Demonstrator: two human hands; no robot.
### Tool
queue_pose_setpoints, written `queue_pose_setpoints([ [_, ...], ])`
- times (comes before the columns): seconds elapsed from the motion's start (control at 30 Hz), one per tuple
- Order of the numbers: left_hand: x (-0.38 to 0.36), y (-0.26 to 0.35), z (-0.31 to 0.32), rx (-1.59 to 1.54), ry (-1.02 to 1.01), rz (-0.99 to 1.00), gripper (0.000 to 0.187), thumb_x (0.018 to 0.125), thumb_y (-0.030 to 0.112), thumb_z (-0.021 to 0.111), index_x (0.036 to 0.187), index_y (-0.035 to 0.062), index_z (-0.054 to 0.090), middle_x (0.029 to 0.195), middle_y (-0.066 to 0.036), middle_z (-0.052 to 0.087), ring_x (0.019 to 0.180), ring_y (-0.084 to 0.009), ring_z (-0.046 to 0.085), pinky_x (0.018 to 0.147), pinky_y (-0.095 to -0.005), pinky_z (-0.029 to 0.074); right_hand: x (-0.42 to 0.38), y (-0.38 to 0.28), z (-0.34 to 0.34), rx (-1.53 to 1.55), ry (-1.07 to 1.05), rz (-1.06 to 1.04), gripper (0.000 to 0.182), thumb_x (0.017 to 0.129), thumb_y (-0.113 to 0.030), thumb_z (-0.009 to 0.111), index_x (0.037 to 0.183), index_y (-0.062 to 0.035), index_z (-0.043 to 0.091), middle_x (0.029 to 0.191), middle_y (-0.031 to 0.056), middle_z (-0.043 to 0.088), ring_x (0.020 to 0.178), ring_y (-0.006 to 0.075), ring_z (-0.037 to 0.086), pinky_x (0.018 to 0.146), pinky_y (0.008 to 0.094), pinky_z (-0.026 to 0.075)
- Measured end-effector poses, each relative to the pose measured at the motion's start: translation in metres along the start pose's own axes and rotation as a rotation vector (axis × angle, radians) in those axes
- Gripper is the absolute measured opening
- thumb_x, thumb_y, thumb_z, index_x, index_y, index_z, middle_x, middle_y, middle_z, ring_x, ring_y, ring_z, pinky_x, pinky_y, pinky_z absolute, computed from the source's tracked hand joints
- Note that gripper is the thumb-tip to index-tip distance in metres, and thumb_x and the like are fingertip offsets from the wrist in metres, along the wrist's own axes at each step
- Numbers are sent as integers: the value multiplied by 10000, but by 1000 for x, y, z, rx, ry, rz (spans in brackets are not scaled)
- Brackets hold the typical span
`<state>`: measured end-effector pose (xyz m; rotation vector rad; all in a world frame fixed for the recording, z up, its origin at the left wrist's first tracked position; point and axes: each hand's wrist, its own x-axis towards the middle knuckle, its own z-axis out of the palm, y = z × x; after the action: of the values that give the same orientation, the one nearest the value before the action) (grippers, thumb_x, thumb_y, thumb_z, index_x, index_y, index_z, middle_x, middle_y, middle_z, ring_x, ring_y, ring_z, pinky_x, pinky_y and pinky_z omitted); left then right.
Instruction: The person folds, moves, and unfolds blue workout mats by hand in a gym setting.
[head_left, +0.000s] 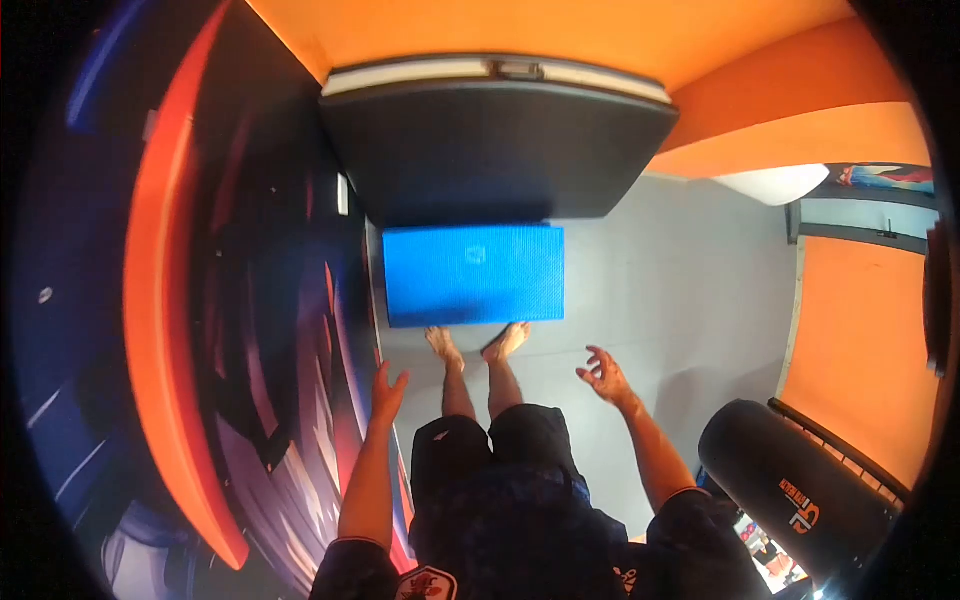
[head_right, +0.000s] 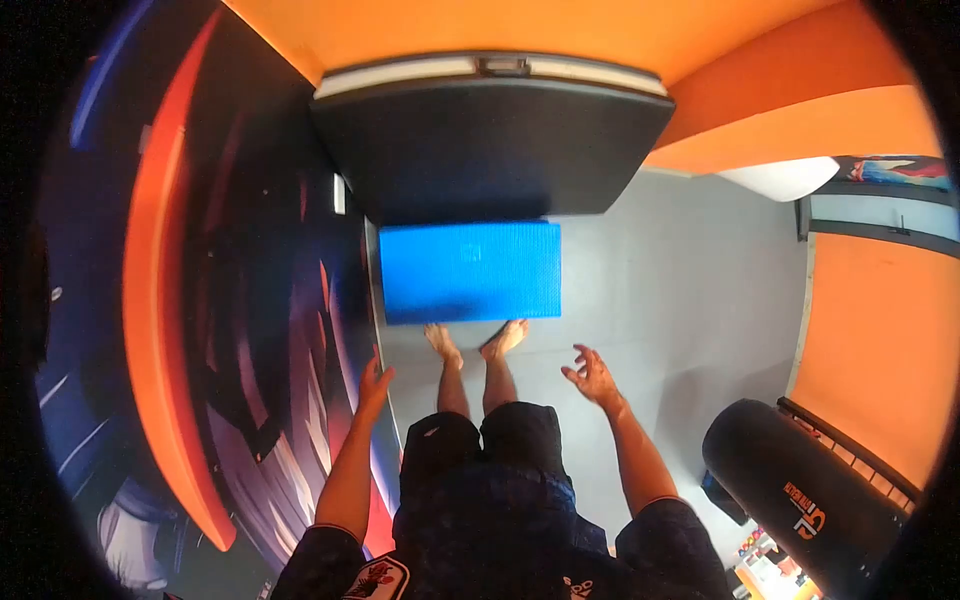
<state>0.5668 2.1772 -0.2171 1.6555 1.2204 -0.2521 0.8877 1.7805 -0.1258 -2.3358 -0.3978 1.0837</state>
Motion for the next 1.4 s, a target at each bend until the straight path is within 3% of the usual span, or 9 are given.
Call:
queue_pose_setpoints([
  [0.2, 76, -25, 41, -174, 63, -120, 790, 929, 464, 616, 1470, -46, 348, 1571, -250, 264, 1433, -338, 321, 1168, -399, 256, 91, 49, 27, -65, -79, -130, 672, 829, -350, 775, 1372, -83, 483, 1118, 145, 603, 899, 262, 622, 823, 391, 541],
  [0.27, 88, 10, 44, -274, 37, -211, 815, 933, 483, 609, 1471, -63, 332, 1553, -249, 301, 1429, -333, 327, 1168, -392, 254, 128, 57, 36, -76, -107, -62, 677, 829, -365, 771, 1376, -86, 485, 1130, 147, 604, 945, 262, 619, 845, 398, 536],
  [0.37, 151, -55, 64, -173, -16, -46, 812, 938, 501, 593, 1468, -59, 341, 1528, -247, 346, 1423, -328, 336, 1166, -391, 257, 185, 83, 53, -82, -67, 9, 685, 836, -379, 757, 1387, -81, 481, 1171, 164, 602, 1021, 275, 609, 900, 399, 520],
  [0.6, 220, -78, 89, -83, 88, -113, 848, 935, 538, 573, 1480, -56, 313, 1531, -238, 331, 1434, -326, 303, 1176, -398, 220, 258, 171, 99, -192, -137, 58, 719, 843, -440, 739, 1387, -48, 480, 1288, 200, 574, 1165, 318, 570, 966, 423, 494],
  [0.83, 270, -121, 103, -43, 101, -165, 926, 907, 576, 579, 1523, -25, 236, 1561, -215, 290, 1456, -316, 262, 1178, -383, 202, 285, 183, 134, 290, -41, 548, 1031, 830, -521, 717, 1544, -43, 146, 1461, 224, 434, 1369, 338, 396, 1123, 447, 310],
  [0.93, 285, -130, 104, -174, -108, -128, 942, 885, 601, 591, 1550, 52, 213, 1587, -161, 260, 1467, -306, 232, 1172, -450, 196, 295, 212, 167, 332, -73, 391, 1024, 838, -503, 714, 1544, -49, 127, 1445, 199, 450, 1355, 312, 409, 1122, 451, 306],
  [1.03, 283, -133, 103, -326, -141, -407, 1155, 782, 735, 609, 1585, 128, 41, 1646, -119, 71, 1508, -319, 42, 1147, -590, 107, 301, 237, 190, 409, -1, 412, 1013, 822, -474, 730, 1534, -48, 148, 1428, 191, 463, 1332, 298, 431, 1132, 455, 290],
  [1.23, 271, -132, 101, -197, -170, -436, 1116, 783, 725, 623, 1583, 139, 108, 1636, -87, 122, 1490, -325, 102, 1117, -584, 184, 298, 257, 193, 389, 135, 617, 951, 761, -435, 768, 1461, 9, 302, 1391, 207, 494, 1292, 307, 463, 1131, 466, 289],
  [1.4, 251, -113, 95, -31, -140, -498, 896, 827, 558, 691, 1517, 139, 301, 1480, -121, 422, 1324, -289, 426, 1029, -496, 349, 278, 262, 185, 286, 44, 642, 895, 743, -422, 799, 1380, 61, 397, 1305, 197, 555, 1245, 301, 502, 1108, 435, 328],
])
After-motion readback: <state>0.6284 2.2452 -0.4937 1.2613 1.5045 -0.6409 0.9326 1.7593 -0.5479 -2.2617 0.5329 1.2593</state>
